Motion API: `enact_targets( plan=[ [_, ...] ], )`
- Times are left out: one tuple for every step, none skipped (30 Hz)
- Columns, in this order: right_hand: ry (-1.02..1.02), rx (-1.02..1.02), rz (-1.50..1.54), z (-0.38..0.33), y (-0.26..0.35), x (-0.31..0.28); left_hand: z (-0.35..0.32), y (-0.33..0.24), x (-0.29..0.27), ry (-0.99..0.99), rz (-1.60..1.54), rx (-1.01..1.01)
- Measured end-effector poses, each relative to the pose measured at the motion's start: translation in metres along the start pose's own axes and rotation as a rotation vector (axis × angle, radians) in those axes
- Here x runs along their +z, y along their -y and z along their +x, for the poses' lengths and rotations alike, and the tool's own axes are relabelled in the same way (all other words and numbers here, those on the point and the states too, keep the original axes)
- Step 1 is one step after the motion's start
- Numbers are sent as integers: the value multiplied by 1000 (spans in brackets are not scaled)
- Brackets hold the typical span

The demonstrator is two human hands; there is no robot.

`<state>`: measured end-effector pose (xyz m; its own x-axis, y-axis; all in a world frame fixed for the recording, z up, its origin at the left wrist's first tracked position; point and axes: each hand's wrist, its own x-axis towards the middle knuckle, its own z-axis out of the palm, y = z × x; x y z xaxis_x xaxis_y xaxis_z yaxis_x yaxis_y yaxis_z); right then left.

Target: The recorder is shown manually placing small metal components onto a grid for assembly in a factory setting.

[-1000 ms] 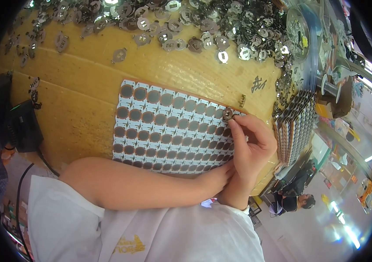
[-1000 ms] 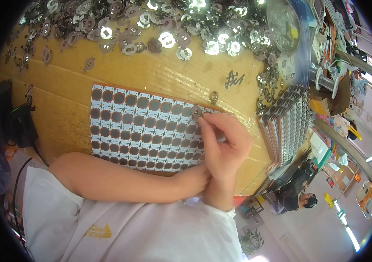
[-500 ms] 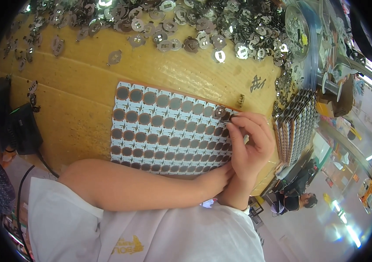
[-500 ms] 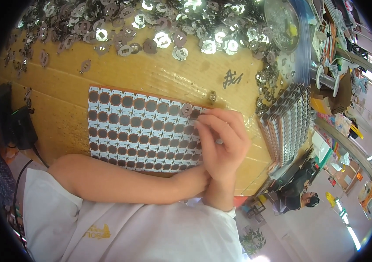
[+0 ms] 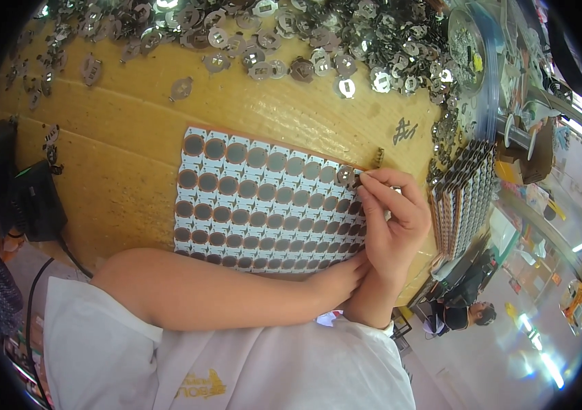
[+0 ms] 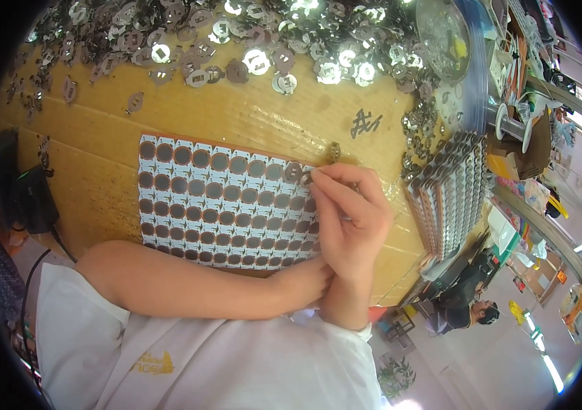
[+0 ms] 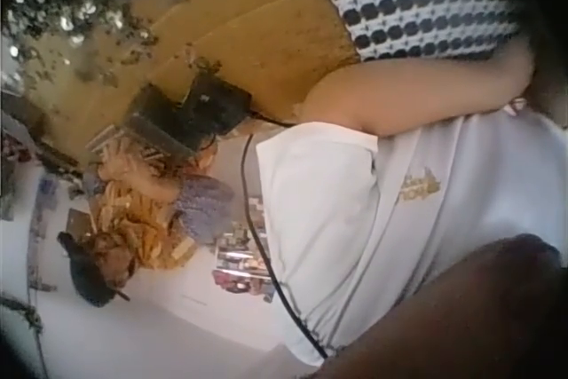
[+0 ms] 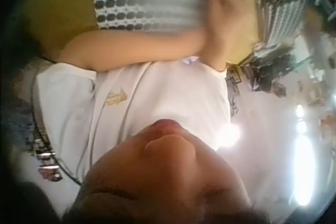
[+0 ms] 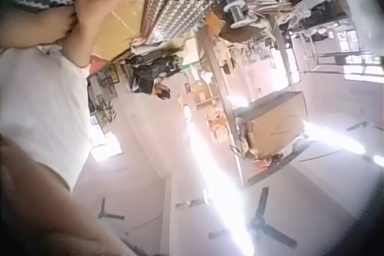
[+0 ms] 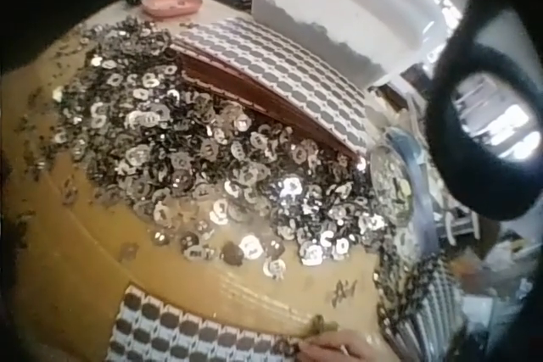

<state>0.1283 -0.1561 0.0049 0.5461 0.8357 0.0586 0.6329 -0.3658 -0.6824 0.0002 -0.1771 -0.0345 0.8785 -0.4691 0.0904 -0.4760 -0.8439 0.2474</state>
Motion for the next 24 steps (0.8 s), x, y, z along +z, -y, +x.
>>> enact_targets(
  plan=[
    [-8, 29, -20, 0, 2, 1, 1, -2, 4, -17, 140, -34],
    [-16, 59, -41, 0, 3, 2, 1, -4, 7, -35, 280, -68],
    [-20, 61, -45, 0, 3, 3, 0, -4, 5, -37, 280, -64],
    [-36, 45, -56, 1, 2, 4, -1, -3, 4, -41, 141, -40],
    [-51, 28, -69, 1, 2, 3, -1, -1, 2, -45, 3, -15],
    [-53, 23, -67, 0, 4, 3, -2, 2, 1, -45, 8, -18],
    [-104, 58, -20, -2, 6, 2, -1, 5, -1, -12, -534, -163],
    [-155, 94, 28, -3, 7, 1, 0, 9, -3, 20, -1076, -307],
    [-158, 95, 25, -1, 12, 1, 1, 10, -5, 59, -1623, -443],
    [-125, 27, -63, 4, 19, 2, 2, 10, -7, 103, -2170, -576],
    [-91, -40, -153, 8, 23, 4, 3, 9, -8, 154, -2718, -708],
    [-73, -148, -195, 15, 23, 9, 5, 9, -10, 152, -2716, -704],
    [-73, -151, -198, 15, 23, 9, 6, 7, -10, 81, -2666, -710],
    [-41, -173, -213, 14, 21, 9, 8, 4, -9, 11, -2615, -716],
    [-6, -197, -223, 14, 19, 11, 9, 0, -5, -62, -2564, -729],
    [0, -125, -191, 11, 21, 9, 11, -4, -1, -133, -2512, -741],
    [5, -128, -187, 10, 18, 10, 13, -8, 3, -201, -2459, -755],
    [-6, -123, -162, 7, 16, 10, 22, -20, 13, -205, -2464, -755],
    [-14, -125, -132, 6, 15, 11, 36, -33, 30, -329, -3106, -672],
    [-10, -126, -132, 6, 18, 11, 45, -40, 39, -469, -3743, -471],
    [-8, -74, -130, 5, 21, 11, 43, -38, 36, -475, -3745, -473],
    [-9, -20, -132, 5, 22, 11, 37, -30, 26, -416, -3617, -601],
    [-9, -17, -132, 4, 21, 10, 31, -22, 15, -362, -3484, -715],
    [1, -50, -167, 4, 22, 10, 23, -13, 3, -312, -3347, -814]
  ],
)
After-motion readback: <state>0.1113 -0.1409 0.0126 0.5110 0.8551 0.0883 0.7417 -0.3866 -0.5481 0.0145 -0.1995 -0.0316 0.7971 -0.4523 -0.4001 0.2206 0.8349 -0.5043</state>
